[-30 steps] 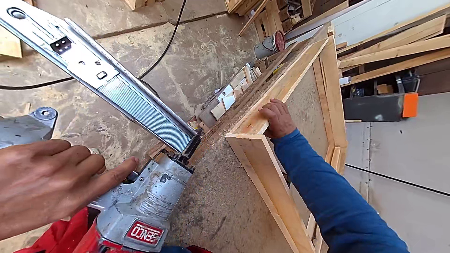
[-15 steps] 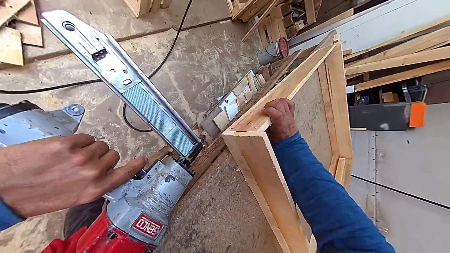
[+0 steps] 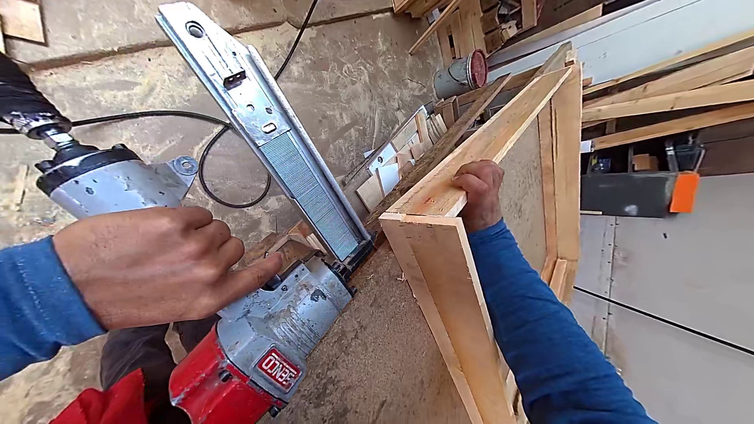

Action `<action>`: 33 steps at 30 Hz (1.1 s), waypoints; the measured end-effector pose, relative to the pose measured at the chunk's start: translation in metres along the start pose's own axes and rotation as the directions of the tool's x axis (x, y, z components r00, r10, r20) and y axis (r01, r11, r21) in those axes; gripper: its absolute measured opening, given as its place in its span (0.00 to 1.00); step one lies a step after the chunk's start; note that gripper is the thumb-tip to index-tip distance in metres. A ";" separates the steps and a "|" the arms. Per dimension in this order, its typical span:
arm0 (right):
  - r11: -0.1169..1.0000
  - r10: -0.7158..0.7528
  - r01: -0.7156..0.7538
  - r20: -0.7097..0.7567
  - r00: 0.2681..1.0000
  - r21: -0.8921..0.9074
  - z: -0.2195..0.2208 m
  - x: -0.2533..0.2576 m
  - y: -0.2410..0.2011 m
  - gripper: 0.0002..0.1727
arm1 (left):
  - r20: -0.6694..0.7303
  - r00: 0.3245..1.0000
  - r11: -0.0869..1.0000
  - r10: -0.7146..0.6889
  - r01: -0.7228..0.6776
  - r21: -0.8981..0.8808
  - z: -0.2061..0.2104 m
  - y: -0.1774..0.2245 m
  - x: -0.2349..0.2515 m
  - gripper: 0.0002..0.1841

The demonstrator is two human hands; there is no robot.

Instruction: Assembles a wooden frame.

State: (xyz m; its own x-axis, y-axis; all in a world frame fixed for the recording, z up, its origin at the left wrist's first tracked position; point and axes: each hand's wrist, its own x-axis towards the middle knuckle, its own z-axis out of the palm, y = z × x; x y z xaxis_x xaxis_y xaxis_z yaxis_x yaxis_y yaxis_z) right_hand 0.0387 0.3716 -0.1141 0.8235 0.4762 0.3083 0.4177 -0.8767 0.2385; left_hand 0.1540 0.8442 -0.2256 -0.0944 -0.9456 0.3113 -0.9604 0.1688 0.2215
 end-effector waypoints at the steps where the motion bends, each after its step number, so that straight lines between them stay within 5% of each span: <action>1: 1.000 0.003 -0.003 -0.001 1.000 -0.001 0.000 0.000 0.000 0.13 | 0.003 1.000 1.000 0.002 -0.002 -0.003 0.001 -0.001 0.001 0.23; 22: 0.999 0.035 -0.035 -0.005 0.999 0.012 0.002 0.002 -0.003 0.15 | 0.004 1.000 1.000 0.006 -0.006 -0.011 0.001 -0.012 0.012 0.24; 27: 0.999 0.036 -0.036 -0.007 0.999 0.018 0.003 0.002 -0.001 0.15 | 0.004 1.000 1.000 -0.002 0.002 -0.030 -0.003 -0.010 0.010 0.12; 33: 0.999 0.042 -0.042 -0.012 0.999 0.028 0.003 0.001 0.000 0.15 | -0.016 1.000 1.000 -0.010 0.010 -0.018 -0.004 -0.009 0.013 0.19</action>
State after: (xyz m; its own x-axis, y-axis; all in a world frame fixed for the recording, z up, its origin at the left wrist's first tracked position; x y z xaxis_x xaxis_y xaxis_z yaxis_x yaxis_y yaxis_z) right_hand 0.0406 0.3721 -0.1169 0.8357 0.4393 0.3294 0.3933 -0.8976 0.1992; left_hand 0.1629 0.8317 -0.2199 -0.0806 -0.9425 0.3242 -0.9563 0.1648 0.2414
